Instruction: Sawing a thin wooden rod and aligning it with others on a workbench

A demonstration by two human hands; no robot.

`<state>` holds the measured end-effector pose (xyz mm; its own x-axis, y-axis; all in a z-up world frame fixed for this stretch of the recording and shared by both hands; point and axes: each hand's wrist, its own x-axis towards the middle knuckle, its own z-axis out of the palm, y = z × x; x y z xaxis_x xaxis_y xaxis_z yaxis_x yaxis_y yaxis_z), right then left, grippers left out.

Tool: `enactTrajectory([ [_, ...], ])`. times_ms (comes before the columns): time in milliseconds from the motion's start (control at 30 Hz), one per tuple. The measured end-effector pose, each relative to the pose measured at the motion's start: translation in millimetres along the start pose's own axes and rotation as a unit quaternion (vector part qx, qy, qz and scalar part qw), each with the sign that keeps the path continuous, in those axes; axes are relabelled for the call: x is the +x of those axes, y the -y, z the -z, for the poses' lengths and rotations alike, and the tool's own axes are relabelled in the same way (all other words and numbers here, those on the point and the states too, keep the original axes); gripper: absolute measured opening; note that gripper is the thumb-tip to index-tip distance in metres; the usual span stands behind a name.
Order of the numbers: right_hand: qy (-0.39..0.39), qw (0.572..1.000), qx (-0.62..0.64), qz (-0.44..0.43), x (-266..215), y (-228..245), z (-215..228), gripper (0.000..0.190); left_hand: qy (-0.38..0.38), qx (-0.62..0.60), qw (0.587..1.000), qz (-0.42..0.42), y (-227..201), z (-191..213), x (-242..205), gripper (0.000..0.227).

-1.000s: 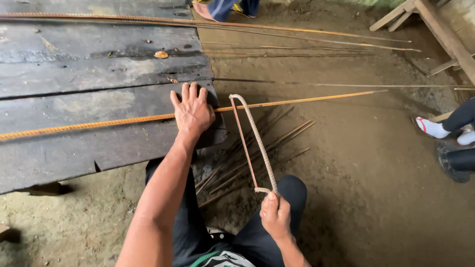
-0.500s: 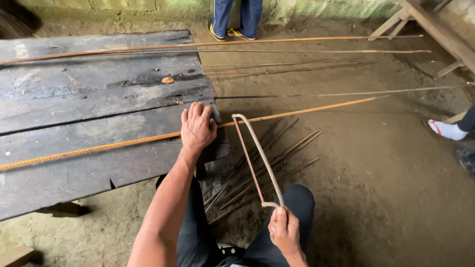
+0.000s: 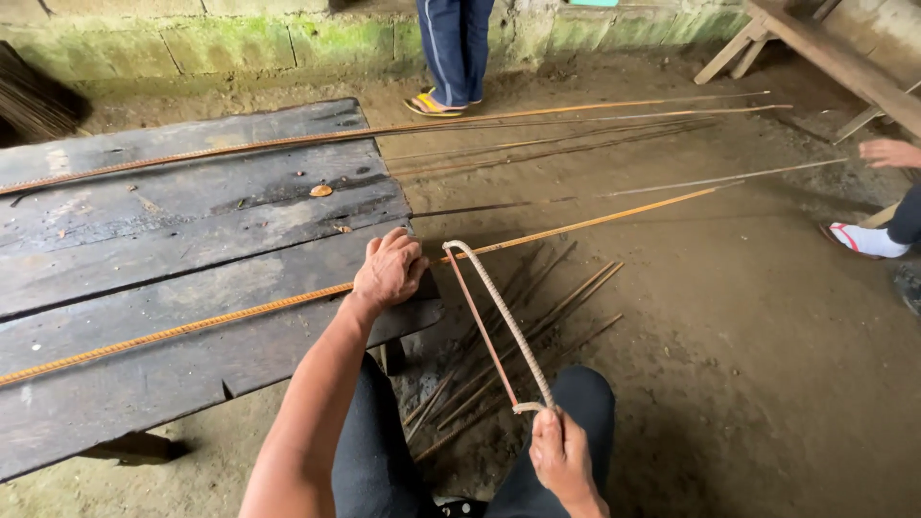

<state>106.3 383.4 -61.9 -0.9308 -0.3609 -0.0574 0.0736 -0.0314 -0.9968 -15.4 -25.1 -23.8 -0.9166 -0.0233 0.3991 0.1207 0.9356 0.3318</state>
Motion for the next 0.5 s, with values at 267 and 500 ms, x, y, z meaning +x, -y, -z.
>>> enactTrajectory([
  [267, -0.065, 0.976, -0.163, 0.129, -4.3, -20.1, 4.0, 0.025, 0.207, 0.057, 0.974, 0.071, -9.2, 25.5, 17.3, 0.043],
  [500, -0.036, 0.967, -0.250, 0.030, 101.4, 76.4, -76.3, 0.057, 0.157, 0.055, 0.977, 0.134, -5.6, 9.9, 11.6, 0.043],
])
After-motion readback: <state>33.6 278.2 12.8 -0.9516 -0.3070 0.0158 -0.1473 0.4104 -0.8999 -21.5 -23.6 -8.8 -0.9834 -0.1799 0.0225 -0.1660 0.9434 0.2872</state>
